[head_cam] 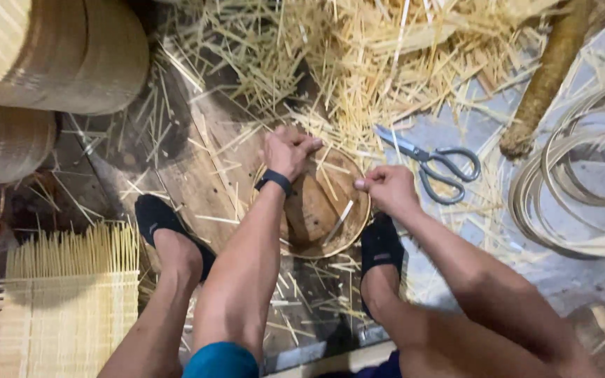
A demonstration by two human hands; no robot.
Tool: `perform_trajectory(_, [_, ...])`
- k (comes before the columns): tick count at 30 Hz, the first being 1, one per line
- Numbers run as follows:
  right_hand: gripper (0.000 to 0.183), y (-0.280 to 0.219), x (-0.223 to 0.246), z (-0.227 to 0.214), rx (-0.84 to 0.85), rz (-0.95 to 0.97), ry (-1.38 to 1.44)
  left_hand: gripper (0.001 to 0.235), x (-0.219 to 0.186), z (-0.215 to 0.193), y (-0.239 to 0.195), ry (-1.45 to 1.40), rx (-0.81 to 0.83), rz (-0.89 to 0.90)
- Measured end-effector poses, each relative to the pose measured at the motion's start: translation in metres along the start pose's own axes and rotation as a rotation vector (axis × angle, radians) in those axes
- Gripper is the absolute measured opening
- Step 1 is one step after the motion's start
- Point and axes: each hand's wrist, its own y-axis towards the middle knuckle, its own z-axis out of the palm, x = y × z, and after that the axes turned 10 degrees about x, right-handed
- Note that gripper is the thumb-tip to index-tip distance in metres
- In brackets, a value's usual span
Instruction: The person weaves bamboo strips into circular trays by placing a bamboo mat over a circular frame, wrapping the mat around the frame, and trimming excess strips with scissors. The finished trays are stacked on a pile nearby.
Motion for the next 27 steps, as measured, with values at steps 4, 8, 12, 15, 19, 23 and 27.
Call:
perform_trajectory(4, [0.03, -0.02, 0.014, -0.006, -0.061, -0.124, -0.133, 0.033, 0.008, -0.006, -0.005, -0.055, 0.127, 0.016])
perform_trajectory(8, [0.036, -0.041, 0.007, -0.003, -0.075, -0.179, -0.275, 0.03, 0.046, -0.028, -0.028, 0.091, -0.199, 0.092])
perform_trajectory(12, [0.037, -0.042, -0.006, 0.002, 0.0, -0.037, -0.226, 0.032, 0.153, -0.045, -0.058, -0.046, -0.008, -0.156])
perform_trajectory(15, [0.036, -0.049, 0.005, 0.0, 0.042, 0.041, -0.183, 0.022, 0.143, -0.058, -0.067, -0.355, 0.156, -0.358])
perform_trajectory(19, [0.034, -0.029, -0.027, 0.005, 0.087, 0.069, -0.042, 0.021, 0.154, -0.053, -0.062, -0.576, 0.14, -0.481])
perform_trajectory(23, [0.03, -0.03, -0.029, 0.005, 0.079, 0.026, 0.085, 0.029, 0.148, -0.053, -0.057, -0.459, 0.078, -0.432])
perform_trajectory(27, [0.025, -0.055, 0.025, -0.017, 0.197, -0.027, 0.401, 0.043, 0.101, -0.075, -0.08, -0.413, -0.005, -0.504])
